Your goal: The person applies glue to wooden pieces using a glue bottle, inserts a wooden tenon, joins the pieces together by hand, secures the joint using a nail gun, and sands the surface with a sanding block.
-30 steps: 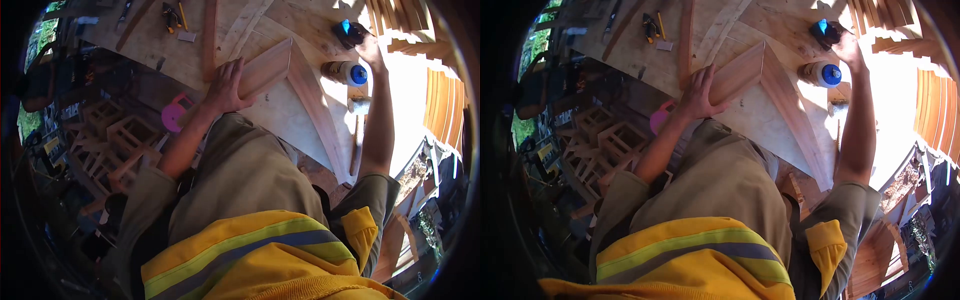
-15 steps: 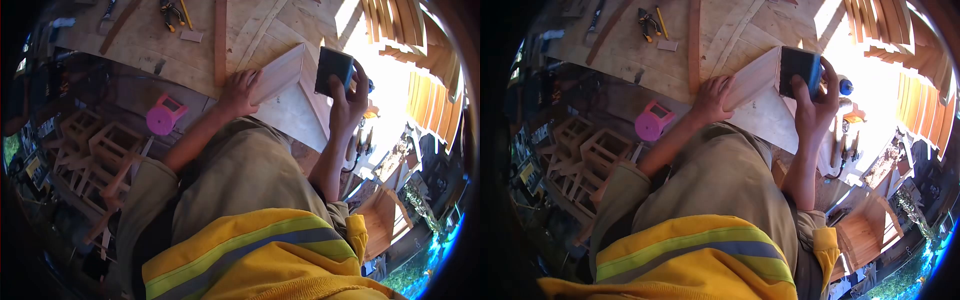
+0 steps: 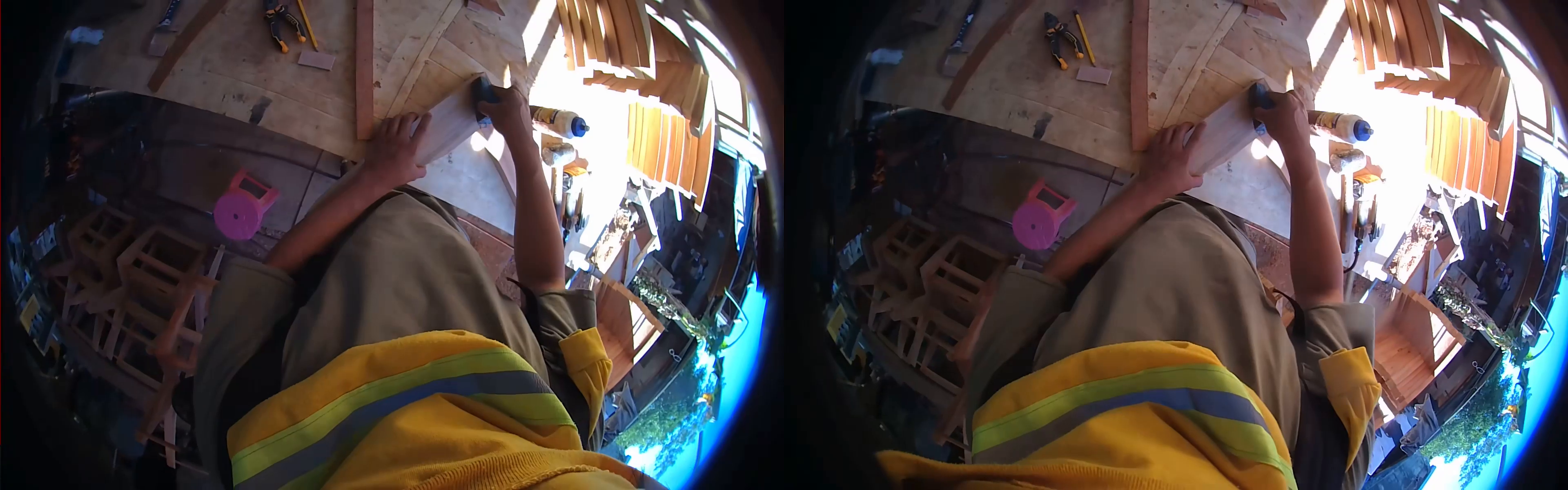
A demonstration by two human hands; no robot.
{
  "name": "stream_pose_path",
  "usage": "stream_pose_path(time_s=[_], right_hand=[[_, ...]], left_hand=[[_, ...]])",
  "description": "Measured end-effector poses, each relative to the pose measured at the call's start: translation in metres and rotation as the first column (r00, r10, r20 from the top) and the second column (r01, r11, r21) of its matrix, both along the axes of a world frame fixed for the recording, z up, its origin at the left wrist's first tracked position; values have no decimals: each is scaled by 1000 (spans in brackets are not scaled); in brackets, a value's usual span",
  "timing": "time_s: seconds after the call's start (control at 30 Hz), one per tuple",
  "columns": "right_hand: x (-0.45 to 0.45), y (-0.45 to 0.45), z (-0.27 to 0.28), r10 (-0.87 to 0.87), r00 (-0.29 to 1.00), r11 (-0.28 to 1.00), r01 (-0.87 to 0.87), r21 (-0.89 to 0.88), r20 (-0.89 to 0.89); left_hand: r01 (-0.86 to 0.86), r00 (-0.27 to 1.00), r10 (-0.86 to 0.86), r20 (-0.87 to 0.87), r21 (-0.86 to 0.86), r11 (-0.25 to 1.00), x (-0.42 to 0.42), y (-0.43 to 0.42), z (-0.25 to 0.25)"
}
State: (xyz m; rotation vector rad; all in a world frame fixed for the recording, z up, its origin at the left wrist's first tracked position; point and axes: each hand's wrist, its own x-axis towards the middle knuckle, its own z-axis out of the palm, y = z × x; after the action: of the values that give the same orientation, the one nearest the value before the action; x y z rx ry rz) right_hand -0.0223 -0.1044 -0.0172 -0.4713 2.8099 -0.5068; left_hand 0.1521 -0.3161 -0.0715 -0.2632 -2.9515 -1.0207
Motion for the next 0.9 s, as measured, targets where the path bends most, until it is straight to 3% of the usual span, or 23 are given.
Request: stream_pose_path(time_s=[0.03, 0.07, 0.13, 0.2, 0.27, 0.33, 0.43, 0.5, 0.6, 0.67, 0.73, 0.77, 0.83, 0.9], right_hand=[[11, 3, -5, -99, 989, 995, 96, 31, 112], [28, 7, -4, 35, 995, 999, -33, 30, -90], [45, 17, 13, -108, 953, 993, 89, 80, 282], [44, 23, 38, -140, 863, 982, 58, 180, 485], [33, 23, 51, -122, 884, 986, 57, 155, 451], [9, 13, 55, -169, 927, 984, 176, 8, 336], [-28, -9, 35, -316, 931, 948, 317, 23, 181], [-36, 1, 2, -121, 991, 992, 122, -22, 60], [11, 9, 15, -65, 979, 998, 67, -1, 191], [54, 29, 22, -94, 924, 994, 64, 93, 370], [78, 46, 45, -60, 824, 954, -119, 276, 563], [84, 53, 50, -64, 823, 957, -109, 267, 565], [92, 66, 56, -293, 848, 950, 312, 31, 442], [68, 53, 57, -247, 947, 959, 270, -90, 203]], left_hand=[[3, 1000, -3, -3, 9, 1000, 0, 0, 0], [-1, 1000, 1, -3, 7, 1000, 0, 0, -1], [-5, 1000, 5, -6, 11, 1000, 0, -1, -2], [-4, 1000, 5, -9, 18, 1000, 1, -2, -3], [-5, 1000, 5, -15, 12, 1000, 1, -1, -4], [0, 1000, 0, -20, -3, 1000, 0, -2, -3], [14, 1000, -14, 12, -14, 1000, -1, -2, 1], [-8, 1000, 8, -13, -26, 1000, 0, 0, -2], [-5, 1000, 5, -23, -22, 1000, -1, 0, -3], [3, 1000, -3, -2, -29, 1000, -1, 2, -4], [4, 1000, -3, 13, -37, 999, -3, 3, -4], [12, 1000, -11, 27, -47, 999, -3, 2, -2], [27, 998, -23, 53, -66, 997, -1, 4, -1], [1, 999, 3, 41, -97, 995, -3, 6, -2]])
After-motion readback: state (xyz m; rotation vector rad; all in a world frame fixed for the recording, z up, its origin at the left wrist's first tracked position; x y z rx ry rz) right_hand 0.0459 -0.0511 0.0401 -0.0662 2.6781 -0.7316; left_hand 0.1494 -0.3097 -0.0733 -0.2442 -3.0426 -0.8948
